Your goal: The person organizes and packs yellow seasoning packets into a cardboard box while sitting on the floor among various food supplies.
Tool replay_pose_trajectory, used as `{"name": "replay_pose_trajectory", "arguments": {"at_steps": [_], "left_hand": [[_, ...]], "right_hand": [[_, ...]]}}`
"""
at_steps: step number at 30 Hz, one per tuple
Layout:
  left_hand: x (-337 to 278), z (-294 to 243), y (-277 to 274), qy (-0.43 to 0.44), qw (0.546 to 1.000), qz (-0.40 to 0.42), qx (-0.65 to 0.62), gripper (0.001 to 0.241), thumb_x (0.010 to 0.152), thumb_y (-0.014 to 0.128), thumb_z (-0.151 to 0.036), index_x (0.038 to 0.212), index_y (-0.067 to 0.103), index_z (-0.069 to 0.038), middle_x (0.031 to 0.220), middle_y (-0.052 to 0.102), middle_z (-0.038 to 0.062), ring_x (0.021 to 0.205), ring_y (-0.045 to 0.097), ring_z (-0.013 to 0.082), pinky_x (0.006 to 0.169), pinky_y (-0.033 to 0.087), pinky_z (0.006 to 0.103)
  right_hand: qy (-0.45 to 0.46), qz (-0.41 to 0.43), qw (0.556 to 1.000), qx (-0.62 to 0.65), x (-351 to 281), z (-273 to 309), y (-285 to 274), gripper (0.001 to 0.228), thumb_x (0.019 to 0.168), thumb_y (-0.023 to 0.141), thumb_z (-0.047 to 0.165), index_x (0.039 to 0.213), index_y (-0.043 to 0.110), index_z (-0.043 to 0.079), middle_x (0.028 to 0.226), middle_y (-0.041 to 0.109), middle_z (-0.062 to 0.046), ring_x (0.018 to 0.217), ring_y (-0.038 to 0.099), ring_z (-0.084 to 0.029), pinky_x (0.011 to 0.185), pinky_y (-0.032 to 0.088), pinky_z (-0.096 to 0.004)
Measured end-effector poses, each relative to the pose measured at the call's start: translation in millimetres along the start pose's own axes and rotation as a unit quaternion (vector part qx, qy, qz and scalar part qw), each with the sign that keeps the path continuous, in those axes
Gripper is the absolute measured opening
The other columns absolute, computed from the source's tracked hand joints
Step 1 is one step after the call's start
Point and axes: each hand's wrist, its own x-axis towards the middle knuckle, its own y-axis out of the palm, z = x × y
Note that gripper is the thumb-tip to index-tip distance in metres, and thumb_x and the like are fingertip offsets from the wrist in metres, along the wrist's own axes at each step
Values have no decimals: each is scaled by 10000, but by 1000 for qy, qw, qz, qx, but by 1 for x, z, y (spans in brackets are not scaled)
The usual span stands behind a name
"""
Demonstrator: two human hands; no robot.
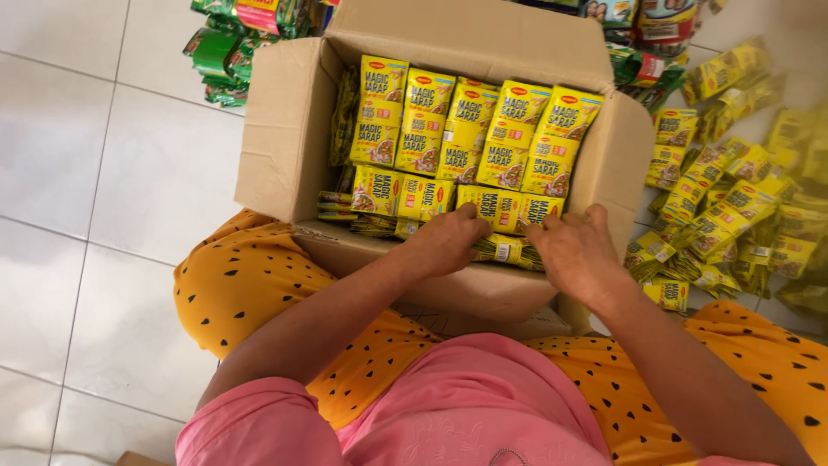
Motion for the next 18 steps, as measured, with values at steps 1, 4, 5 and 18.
{"name": "replay_pose_trajectory", "arguments": {"at_steps": [1, 4, 5, 18], "left_hand": [[0, 2, 2, 6, 1000, 3, 1, 378, 752, 753, -72, 1125, 696, -80, 1083, 619, 186, 983, 660, 423, 850, 545, 510], [2, 9, 8, 16, 1000, -1, 8, 379, 753, 772, -86, 1123, 687, -79, 1089, 614, 185, 988, 659, 418, 858, 544, 510], [4, 12, 9, 11, 1000, 6, 14, 396, 744, 776, -93, 1127, 679, -86, 1092, 616, 177, 989, 664, 411, 861, 549, 503], [41, -87, -48, 76, 996, -37, 19, 564, 891, 769, -220, 1403, 556, -117, 1204, 603, 208, 1083, 645, 401, 868, 555, 491]], "right_hand": [[6, -1, 1000, 1, 0, 2, 0, 377, 844, 590, 108, 1190, 679, 230, 1017, 684, -41, 1014, 671, -234, 957, 346, -525], [21, 13, 1000, -10, 0, 6, 2, 354, 886, 567, 112, 1214, 665, 205, 1033, 685, -45, 1014, 668, -245, 948, 344, -538], [14, 3, 1000, -17, 0, 5, 4, 327, 891, 585, 117, 1196, 667, 202, 1034, 683, -42, 1014, 668, -240, 949, 336, -539], [3, -146, 786, 601, -54, -183, 5, 584, 956, 680, 297, 1489, 503, 135, 1332, 630, -112, 1162, 619, -221, 974, 510, -400]]}}
